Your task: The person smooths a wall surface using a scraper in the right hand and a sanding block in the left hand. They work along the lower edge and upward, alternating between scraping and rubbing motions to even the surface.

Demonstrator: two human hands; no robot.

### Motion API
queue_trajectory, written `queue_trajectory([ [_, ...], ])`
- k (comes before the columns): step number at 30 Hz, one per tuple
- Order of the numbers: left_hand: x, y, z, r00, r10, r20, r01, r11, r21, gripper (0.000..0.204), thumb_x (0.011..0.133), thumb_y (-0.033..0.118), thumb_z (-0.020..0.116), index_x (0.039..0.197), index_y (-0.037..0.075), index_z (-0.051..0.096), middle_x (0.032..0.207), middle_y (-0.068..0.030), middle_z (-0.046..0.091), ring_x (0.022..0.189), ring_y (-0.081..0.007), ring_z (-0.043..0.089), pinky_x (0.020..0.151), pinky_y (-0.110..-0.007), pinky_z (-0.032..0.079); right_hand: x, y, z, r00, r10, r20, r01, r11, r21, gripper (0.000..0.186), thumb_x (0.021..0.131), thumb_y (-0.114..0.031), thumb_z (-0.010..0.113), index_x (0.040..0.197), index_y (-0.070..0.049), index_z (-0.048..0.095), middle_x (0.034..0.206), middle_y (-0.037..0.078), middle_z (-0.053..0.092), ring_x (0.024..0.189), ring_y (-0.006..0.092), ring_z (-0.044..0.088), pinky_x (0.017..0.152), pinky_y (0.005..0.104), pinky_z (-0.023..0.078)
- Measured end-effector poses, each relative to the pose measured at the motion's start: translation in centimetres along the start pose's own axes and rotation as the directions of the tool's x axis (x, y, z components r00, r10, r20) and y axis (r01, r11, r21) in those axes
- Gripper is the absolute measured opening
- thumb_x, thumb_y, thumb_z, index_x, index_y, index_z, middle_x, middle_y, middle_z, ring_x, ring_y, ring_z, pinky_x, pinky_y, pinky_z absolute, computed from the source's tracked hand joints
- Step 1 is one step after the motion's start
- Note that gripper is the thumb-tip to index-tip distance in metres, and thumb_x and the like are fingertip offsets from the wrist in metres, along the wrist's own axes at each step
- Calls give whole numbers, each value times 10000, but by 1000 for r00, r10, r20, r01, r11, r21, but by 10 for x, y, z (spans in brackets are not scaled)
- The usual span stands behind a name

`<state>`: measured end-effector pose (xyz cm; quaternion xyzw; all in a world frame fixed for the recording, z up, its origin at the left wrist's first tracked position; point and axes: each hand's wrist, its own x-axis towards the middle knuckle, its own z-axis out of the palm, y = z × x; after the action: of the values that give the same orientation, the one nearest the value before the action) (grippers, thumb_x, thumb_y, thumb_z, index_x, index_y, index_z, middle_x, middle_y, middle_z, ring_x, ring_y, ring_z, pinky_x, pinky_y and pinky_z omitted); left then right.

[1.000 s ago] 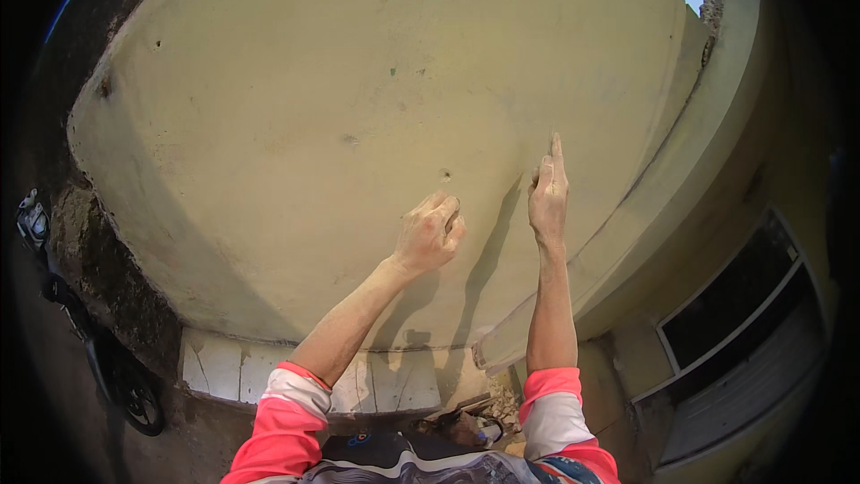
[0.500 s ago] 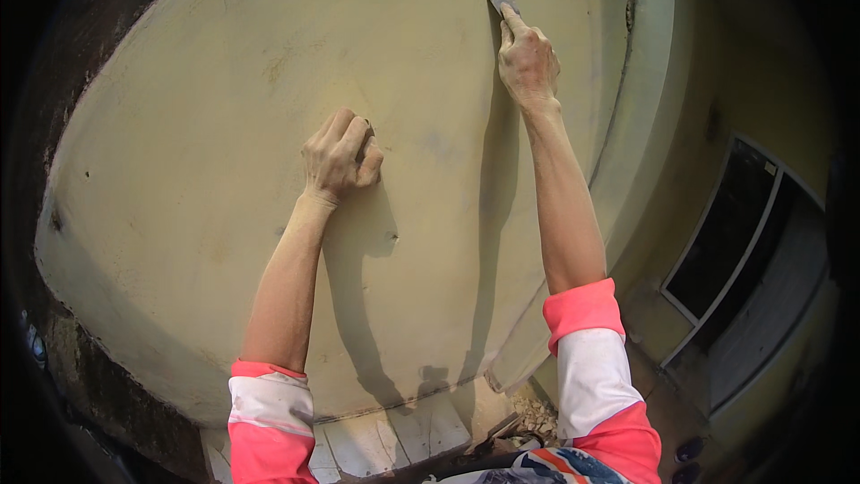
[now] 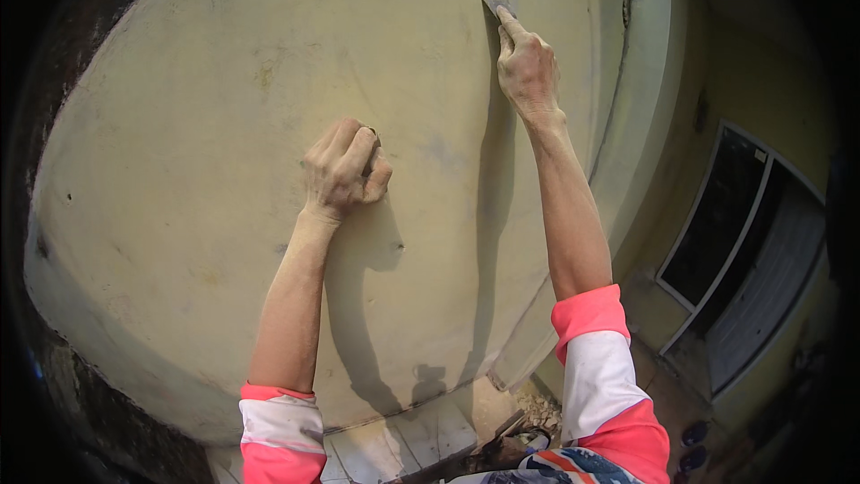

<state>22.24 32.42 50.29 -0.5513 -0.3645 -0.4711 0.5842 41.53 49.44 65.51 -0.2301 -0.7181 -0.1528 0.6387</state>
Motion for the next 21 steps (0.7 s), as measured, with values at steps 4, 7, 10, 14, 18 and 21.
queue_trajectory([
  [4,0,-1,1,1000,0,-6,0,1000,7,98,706,68,618,782,77,558,736,-39,556,602,-191,571,488,-334,490,21,-9,-12,997,73,29,-73,997,8,382,1107,-288,486,1431,-163,645,1202,166,754,1131,369,717,983,481,577],
  [7,-2,-2,-2,1000,-8,6,8,1000,1,89,712,74,615,775,77,553,737,-41,552,610,-195,572,492,-334,492,4,3,-4,999,24,25,-24,1000,5,382,1105,-291,488,1431,-170,645,1203,165,754,1129,376,716,978,490,579],
  [10,1,1,1,1000,-19,0,19,1000,-11,81,717,78,612,769,79,550,737,-43,549,614,-198,573,493,-332,493,18,-2,-9,998,67,20,-67,997,33,380,1104,-292,490,1430,-177,647,1200,166,755,1125,380,717,973,496,581],
  [14,-1,1,1,1000,-22,-3,21,1000,-19,85,709,74,610,767,80,549,738,-43,551,614,-200,574,492,-331,490,19,-2,-4,998,57,-14,-57,998,-18,368,1101,-237,488,1426,-181,651,1090,174,771,1053,365,737,930,506,600],
  [18,-1,2,-2,1000,-24,19,24,1000,-8,95,698,70,613,772,78,554,740,-41,554,614,-197,574,492,-329,490,11,5,-5,997,74,-5,-75,997,-18,370,1100,-247,487,1423,-176,652,1139,169,765,1077,370,729,948,500,592],
  [21,0,0,-1,1000,-7,-4,7,1000,-9,93,698,70,610,773,78,557,738,-38,558,608,-191,572,490,-327,491,24,-1,-17,994,109,29,-110,994,1,374,1100,-263,492,1430,-180,646,1204,170,753,1120,391,715,980,497,576],
])
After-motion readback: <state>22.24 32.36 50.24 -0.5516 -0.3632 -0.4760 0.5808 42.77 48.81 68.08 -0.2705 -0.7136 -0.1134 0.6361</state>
